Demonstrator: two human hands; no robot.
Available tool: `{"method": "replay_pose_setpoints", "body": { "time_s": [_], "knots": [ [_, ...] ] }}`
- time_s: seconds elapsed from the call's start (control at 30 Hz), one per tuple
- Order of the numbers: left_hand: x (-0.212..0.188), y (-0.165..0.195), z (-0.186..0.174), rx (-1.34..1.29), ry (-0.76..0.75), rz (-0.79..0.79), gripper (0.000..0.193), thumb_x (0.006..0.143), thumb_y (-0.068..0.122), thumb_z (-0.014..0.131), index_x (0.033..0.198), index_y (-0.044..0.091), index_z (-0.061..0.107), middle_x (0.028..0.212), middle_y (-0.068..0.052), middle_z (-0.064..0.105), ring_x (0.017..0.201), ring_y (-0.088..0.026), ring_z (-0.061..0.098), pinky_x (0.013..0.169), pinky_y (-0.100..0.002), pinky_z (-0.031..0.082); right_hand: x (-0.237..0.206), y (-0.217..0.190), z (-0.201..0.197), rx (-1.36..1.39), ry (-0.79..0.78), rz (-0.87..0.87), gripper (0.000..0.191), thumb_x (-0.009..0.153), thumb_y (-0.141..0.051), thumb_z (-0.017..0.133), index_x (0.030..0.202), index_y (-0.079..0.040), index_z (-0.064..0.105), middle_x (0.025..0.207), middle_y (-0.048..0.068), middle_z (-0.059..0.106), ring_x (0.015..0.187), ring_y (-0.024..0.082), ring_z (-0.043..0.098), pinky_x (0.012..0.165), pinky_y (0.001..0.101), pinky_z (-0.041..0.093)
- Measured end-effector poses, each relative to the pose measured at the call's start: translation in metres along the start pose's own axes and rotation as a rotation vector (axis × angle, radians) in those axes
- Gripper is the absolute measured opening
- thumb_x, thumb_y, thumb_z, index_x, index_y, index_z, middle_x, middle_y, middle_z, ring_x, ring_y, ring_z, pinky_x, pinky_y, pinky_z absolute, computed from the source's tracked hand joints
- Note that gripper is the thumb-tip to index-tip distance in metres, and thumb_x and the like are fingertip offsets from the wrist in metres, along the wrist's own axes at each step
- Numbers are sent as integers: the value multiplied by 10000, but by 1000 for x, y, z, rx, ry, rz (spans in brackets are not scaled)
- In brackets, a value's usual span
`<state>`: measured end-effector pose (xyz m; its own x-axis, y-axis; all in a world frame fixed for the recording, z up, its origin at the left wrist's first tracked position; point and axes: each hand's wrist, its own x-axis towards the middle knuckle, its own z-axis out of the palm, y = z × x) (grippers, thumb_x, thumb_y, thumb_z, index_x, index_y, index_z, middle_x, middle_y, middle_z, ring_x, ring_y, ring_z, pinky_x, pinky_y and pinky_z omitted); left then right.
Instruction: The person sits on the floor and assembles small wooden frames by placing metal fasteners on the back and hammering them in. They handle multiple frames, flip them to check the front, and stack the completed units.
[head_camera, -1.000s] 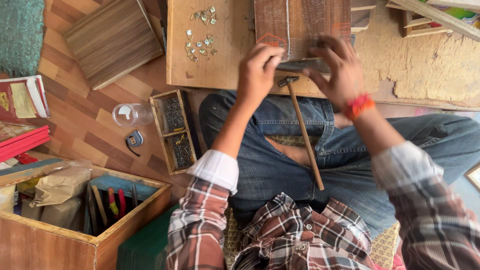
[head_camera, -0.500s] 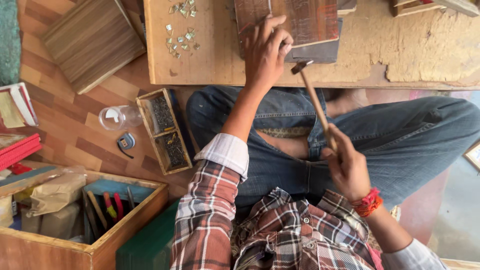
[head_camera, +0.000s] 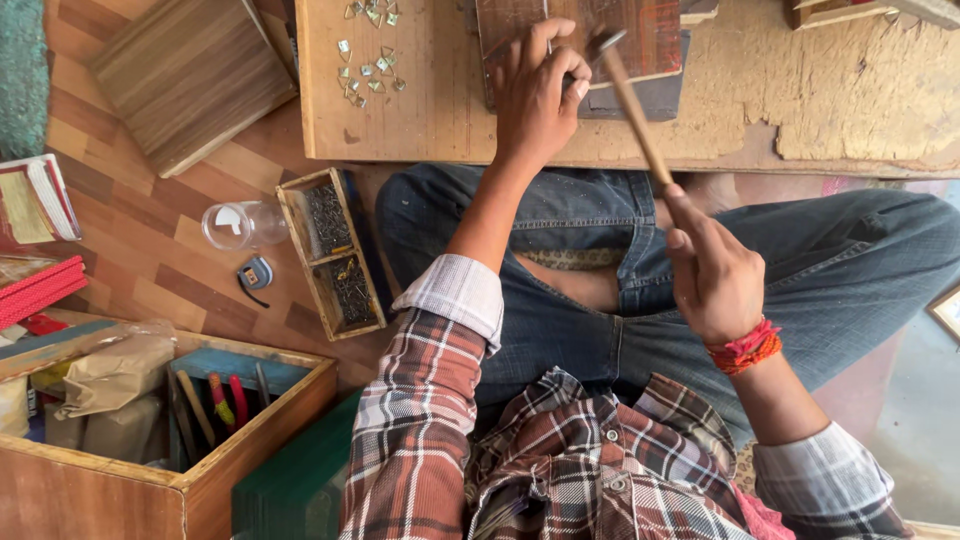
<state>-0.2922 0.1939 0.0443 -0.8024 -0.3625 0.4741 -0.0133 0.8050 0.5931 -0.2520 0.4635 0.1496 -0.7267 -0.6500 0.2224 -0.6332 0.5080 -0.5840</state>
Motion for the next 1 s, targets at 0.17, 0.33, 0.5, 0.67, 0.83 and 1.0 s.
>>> {"method": "replay_pose_setpoints", "body": {
  "time_s": [0.17,0.33,0.5,0.67,0.83,1.0],
  "knots": [
    [-3,0,3,0,-19,-22,221,812,157,815,935,172,633,1386,21,520,1301,-257,487,1021,-501,361,-7,3,3,-11,-10,27,397,1075,-94,590,1471,-61,601,945,182,677,763,355,674,679,405,541],
    [-4,-9,1,-65,-13,18,230,888,72,769,1058,170,648,1401,14,535,1334,-257,495,1135,-503,332,-15,1,4,149,196,1,362,1122,-86,597,1480,-57,548,948,160,681,750,287,694,715,366,553],
    [-6,-13,-3,-140,-72,0,564,923,-42,677,1419,185,530,1454,8,534,1443,-272,467,1242,-451,330,-10,11,5,-78,-50,-38,392,1045,-32,602,1435,-70,611,965,180,721,745,352,690,632,388,537],
    [-10,-7,-2,-129,-44,7,673,918,-47,685,1494,220,463,1562,-18,470,1515,-273,383,1274,-443,297,-12,19,11,84,222,-133,397,1062,-19,592,1452,-86,567,944,122,661,753,318,666,663,410,542],
    [-11,-10,0,-85,-17,60,712,941,-59,680,1540,228,424,1609,-11,418,1572,-270,323,1299,-454,262,-22,30,18,-101,20,-1,438,1001,-6,591,1424,-120,600,895,138,650,734,365,648,624,433,523],
    [-15,-15,6,-102,-53,12,725,940,-56,694,1546,230,415,1615,-13,416,1567,-267,305,1273,-455,250,-24,32,21,26,330,-209,456,1047,59,618,1469,-92,531,808,88,603,612,295,596,550,415,478]
  ]
}}
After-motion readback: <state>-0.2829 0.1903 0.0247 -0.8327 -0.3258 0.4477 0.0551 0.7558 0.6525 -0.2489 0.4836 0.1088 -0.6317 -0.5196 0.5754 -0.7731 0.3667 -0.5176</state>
